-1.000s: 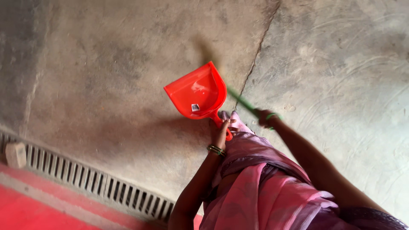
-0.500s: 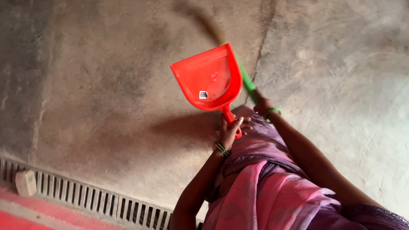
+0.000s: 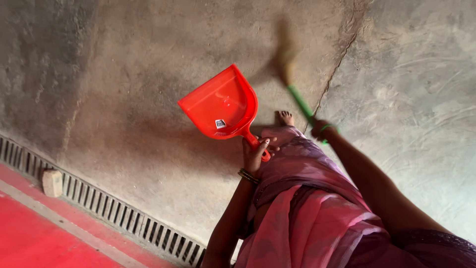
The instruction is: The person sweeps the concrete floor by hand using a small broom and a red dustpan, collecting dust and debris as they move across the room.
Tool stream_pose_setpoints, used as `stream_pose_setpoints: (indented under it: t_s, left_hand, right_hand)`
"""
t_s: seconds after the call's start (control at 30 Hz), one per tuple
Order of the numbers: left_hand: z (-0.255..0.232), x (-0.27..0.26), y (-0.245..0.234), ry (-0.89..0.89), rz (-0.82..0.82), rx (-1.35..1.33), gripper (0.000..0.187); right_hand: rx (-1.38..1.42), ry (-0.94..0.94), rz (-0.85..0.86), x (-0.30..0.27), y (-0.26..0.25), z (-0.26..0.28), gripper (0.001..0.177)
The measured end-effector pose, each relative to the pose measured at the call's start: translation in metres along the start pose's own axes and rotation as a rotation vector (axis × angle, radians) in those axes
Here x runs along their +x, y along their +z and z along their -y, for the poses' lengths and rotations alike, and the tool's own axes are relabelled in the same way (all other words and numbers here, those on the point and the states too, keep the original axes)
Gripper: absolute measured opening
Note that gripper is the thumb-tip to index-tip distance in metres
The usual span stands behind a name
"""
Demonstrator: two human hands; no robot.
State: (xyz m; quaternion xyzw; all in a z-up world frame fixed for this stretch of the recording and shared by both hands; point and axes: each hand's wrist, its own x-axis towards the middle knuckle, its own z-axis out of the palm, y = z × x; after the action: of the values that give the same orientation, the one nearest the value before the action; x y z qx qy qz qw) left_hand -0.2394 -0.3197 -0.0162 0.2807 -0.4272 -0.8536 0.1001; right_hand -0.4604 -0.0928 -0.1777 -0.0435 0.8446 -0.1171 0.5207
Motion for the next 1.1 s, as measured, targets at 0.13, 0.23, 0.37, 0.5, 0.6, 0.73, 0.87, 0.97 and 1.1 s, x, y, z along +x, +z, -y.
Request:
stream_pose_setpoints:
  t_s: [0.13,0.23,0.37,0.5,0.6,0.73,0.87,0.97,1.1]
  left_hand:
    - [-0.013,0.039,0.032,-0.018,-0.042,-0.016,0.040]
    - [-0.026,0.064,0.050,-0.006,-0.071,0.036,0.041]
    - [-0.040,0.090,0.065,0.005,-0.153,0.074,0.043]
    - [-0.052,0.105,0.068,0.015,-0.242,0.125,0.045]
    - [-0.061,0.114,0.057,0.060,-0.239,0.075,0.043]
    - [-0.073,0.135,0.036,0.067,-0.276,0.098,0.042]
    - [-0.091,0.162,0.005,0.055,-0.322,0.059,0.049]
    - [-0.112,0.186,-0.023,0.071,-0.304,0.034,0.047]
    - [-0.130,0.212,-0.058,0.136,-0.317,0.054,0.046]
  right_hand:
    - [-0.264,-0.202,0.142,0.019,0.008,0.040,0.084]
    - [-0.229,-0.321,0.102,0.032,-0.012,0.051,0.093]
    - [-0.286,-0.339,-0.109,0.050,-0.054,0.048,0.105]
    - [-0.091,-0.280,-0.371,0.060,-0.090,0.037,0.103]
    - [0.383,-0.156,-0.439,0.071,-0.120,0.045,0.103]
    - [0.502,-0.021,-0.489,0.089,-0.180,0.051,0.068]
    - [0.438,0.080,-0.409,0.092,-0.191,0.069,0.059]
    - [-0.053,0.022,-0.168,0.085,-0.150,0.113,0.071]
    - [-0.399,-0.124,0.088,0.086,-0.065,0.198,0.094]
